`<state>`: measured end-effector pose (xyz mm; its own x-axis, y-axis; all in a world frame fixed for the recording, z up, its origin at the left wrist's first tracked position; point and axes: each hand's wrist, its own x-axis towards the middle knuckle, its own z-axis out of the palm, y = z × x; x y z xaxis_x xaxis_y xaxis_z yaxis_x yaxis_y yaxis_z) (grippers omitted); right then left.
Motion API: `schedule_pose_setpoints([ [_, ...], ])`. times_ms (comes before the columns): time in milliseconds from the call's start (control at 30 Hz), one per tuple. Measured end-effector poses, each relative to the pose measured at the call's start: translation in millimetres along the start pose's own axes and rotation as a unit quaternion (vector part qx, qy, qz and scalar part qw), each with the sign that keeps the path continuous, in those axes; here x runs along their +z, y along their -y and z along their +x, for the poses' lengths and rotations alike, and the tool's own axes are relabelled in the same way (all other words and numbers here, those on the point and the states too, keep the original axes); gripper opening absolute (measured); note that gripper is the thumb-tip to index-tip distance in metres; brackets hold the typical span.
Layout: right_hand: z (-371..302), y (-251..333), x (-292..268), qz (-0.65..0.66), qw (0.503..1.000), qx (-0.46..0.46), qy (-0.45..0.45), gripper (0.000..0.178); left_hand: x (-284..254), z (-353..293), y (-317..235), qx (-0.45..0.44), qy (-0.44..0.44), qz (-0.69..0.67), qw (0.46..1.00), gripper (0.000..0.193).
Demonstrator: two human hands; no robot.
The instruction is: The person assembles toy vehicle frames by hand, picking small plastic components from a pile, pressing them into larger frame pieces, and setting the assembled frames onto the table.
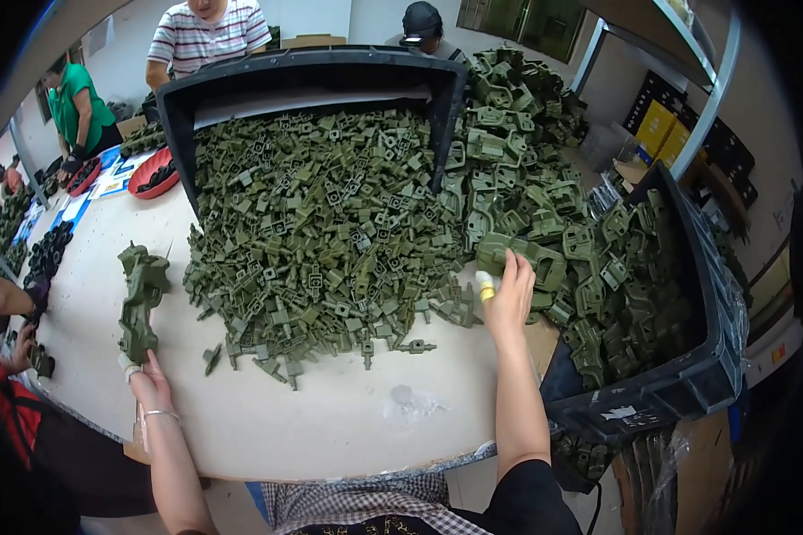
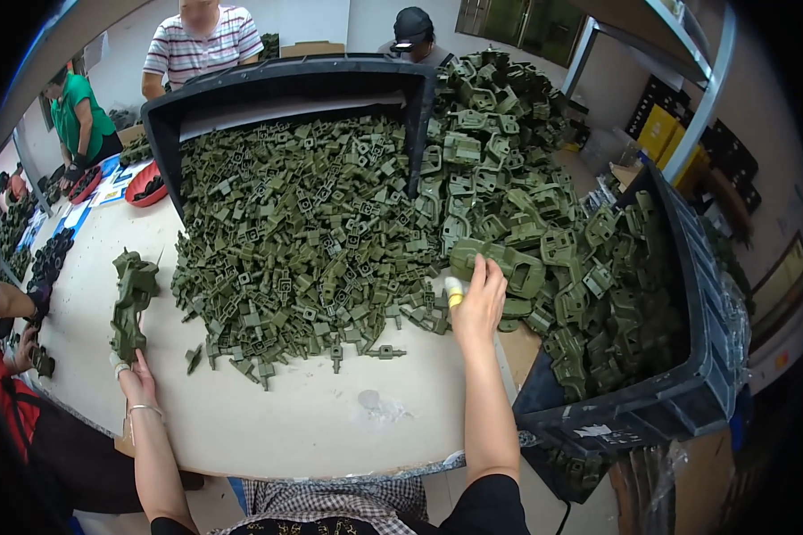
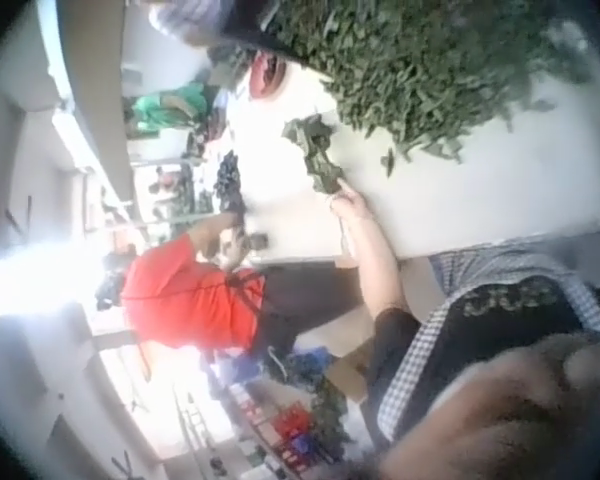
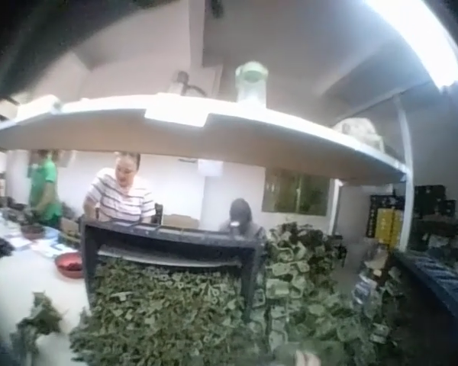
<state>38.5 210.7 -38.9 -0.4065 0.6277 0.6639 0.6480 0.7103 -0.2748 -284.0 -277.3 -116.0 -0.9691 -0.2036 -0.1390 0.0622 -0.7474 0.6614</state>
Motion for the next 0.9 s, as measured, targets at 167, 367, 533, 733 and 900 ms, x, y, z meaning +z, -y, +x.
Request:
schedule_pose_setpoints([
  [167,13.8,-30.1,23.9,0.019,0.994,-0.018,-0.109,0.023,33.2,-5.5,6.0,-0.023,-0.084,0.061,0.994,0.046],
  [367,8.9,-20.8,-3.9,0.15,0.976,0.003,-0.155,0.025,13.4,-19.4,2.1,0.022,-0.028,0.091,0.995,0.046],
  [533,-21.8,18.4,-60.5,0.423,0.9,0.035,-0.093,0.023,-14.6,-49.8,6.3,0.123,-0.051,0.192,0.972,0.043],
  [733,-95.1,109.2,-94.2,0.563,0.689,-0.362,0.277,0.018,54.3,-211.1,18.6,-0.481,0.313,0.126,0.809,0.063],
  [900,-139.4,156.3,-89.9,0.445,0.584,-0.45,0.508,0.031,47.5,-239.0,43.9,-0.309,0.381,0.271,0.828,0.04],
])
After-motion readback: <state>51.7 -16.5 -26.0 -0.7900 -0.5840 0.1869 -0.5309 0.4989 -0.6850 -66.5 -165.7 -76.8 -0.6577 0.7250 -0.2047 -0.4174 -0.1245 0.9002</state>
